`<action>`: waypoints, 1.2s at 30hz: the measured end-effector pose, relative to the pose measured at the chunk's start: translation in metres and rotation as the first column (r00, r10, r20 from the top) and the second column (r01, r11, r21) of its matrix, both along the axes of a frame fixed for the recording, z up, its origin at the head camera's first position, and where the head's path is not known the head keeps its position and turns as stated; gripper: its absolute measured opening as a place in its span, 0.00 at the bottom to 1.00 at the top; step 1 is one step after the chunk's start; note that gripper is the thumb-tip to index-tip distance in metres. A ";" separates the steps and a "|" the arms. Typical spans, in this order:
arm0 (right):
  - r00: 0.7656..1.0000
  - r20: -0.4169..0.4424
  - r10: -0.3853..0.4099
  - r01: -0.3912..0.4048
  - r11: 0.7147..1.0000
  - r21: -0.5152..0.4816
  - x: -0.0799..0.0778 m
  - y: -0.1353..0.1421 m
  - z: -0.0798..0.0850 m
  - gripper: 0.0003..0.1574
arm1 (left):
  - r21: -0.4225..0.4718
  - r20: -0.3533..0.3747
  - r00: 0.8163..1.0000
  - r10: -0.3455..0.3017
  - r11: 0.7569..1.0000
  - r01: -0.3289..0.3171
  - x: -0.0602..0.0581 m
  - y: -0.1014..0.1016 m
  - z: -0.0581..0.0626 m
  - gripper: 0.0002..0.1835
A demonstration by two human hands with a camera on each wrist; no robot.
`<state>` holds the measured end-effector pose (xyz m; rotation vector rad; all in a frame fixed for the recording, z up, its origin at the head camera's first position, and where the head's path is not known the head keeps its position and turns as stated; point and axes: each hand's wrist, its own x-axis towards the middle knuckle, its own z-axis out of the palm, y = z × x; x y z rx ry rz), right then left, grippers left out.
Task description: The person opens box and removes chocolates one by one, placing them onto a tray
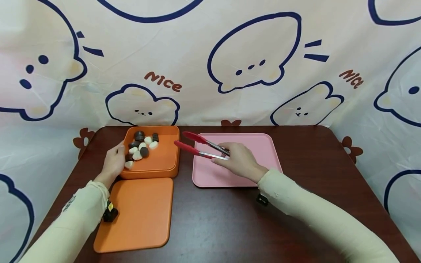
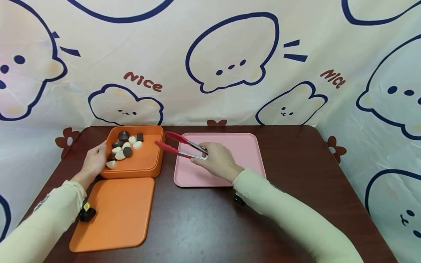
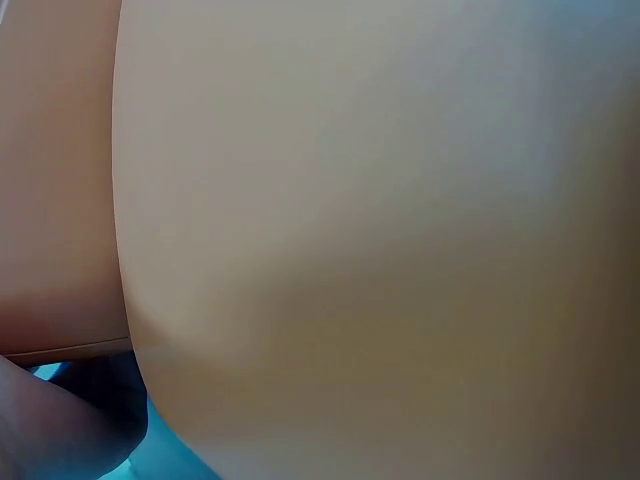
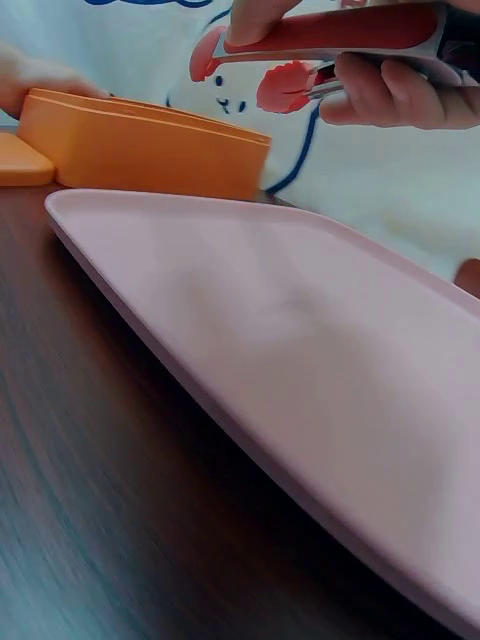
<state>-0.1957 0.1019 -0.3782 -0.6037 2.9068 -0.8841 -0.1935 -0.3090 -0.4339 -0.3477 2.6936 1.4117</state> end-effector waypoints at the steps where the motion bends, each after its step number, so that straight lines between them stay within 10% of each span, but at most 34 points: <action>1: 1.000 0.003 0.009 -0.009 1.000 0.003 -0.001 -0.005 0.000 0.19 | -0.001 -0.001 1.000 -0.001 1.000 0.001 0.000 0.000 -0.001 0.32; 15: 0.996 0.016 0.089 -0.089 0.995 0.054 -0.012 -0.064 0.006 0.20 | -0.004 0.012 1.000 0.009 1.000 -0.009 -0.003 0.002 -0.001 0.33; 29: 0.973 -0.148 0.176 -0.102 0.908 0.407 -0.025 -0.107 0.010 0.28 | -0.009 0.018 1.000 0.018 1.000 -0.018 -0.001 -0.001 -0.002 0.32; 36: 0.991 -0.054 0.120 -0.089 0.912 0.400 -0.028 -0.122 0.014 0.25 | -0.011 0.016 1.000 0.012 1.000 -0.012 0.000 -0.002 -0.001 0.33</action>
